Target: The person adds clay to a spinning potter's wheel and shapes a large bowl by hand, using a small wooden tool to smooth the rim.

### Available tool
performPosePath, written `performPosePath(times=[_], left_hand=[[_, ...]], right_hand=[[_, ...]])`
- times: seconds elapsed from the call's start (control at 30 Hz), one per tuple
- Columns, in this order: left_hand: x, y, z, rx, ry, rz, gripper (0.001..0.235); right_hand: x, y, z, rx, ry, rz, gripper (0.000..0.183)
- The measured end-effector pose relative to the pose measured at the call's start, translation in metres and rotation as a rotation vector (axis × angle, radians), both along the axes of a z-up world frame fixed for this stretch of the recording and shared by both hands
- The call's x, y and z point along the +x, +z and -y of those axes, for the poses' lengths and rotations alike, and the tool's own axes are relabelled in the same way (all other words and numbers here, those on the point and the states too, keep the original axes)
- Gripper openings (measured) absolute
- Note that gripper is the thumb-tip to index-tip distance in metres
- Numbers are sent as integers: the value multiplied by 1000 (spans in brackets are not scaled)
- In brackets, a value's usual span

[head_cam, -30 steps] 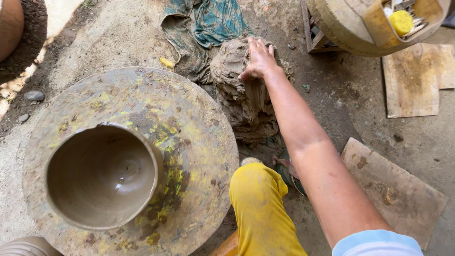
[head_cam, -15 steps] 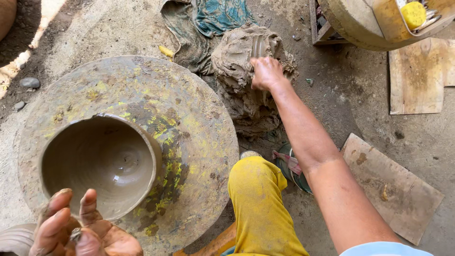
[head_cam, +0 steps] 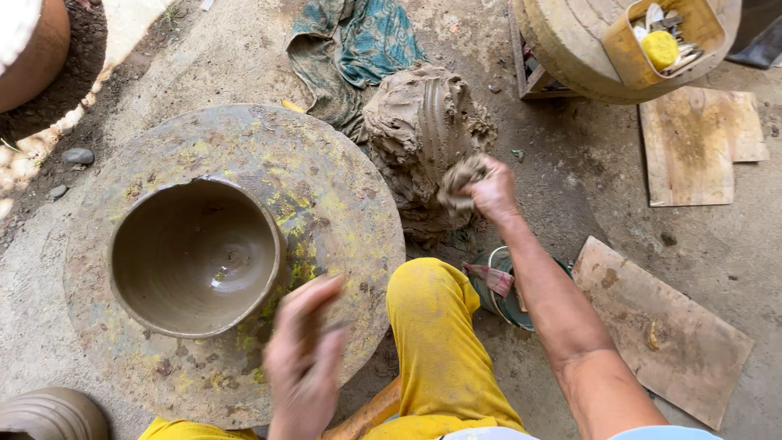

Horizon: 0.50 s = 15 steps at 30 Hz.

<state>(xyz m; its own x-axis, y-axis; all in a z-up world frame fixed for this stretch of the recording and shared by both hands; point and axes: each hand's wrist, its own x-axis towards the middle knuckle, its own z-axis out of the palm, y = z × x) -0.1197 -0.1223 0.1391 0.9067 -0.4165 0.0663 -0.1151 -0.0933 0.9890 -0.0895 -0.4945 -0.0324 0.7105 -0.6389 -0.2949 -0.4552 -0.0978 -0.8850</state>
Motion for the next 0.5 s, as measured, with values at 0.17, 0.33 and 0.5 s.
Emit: performPosePath(times=[0.17, 0.33, 0.5], left_hand=[[69, -27, 120, -679, -167, -635, 71], [107, -28, 122, -898, -44, -803, 83], [69, -31, 80, -1008, -169, -765, 87]], right_hand=[[-15, 166, -50, -169, 567, 455, 57], [17, 172, -25, 583, 550, 704, 56], [89, 27, -26, -476, 585, -344, 129]])
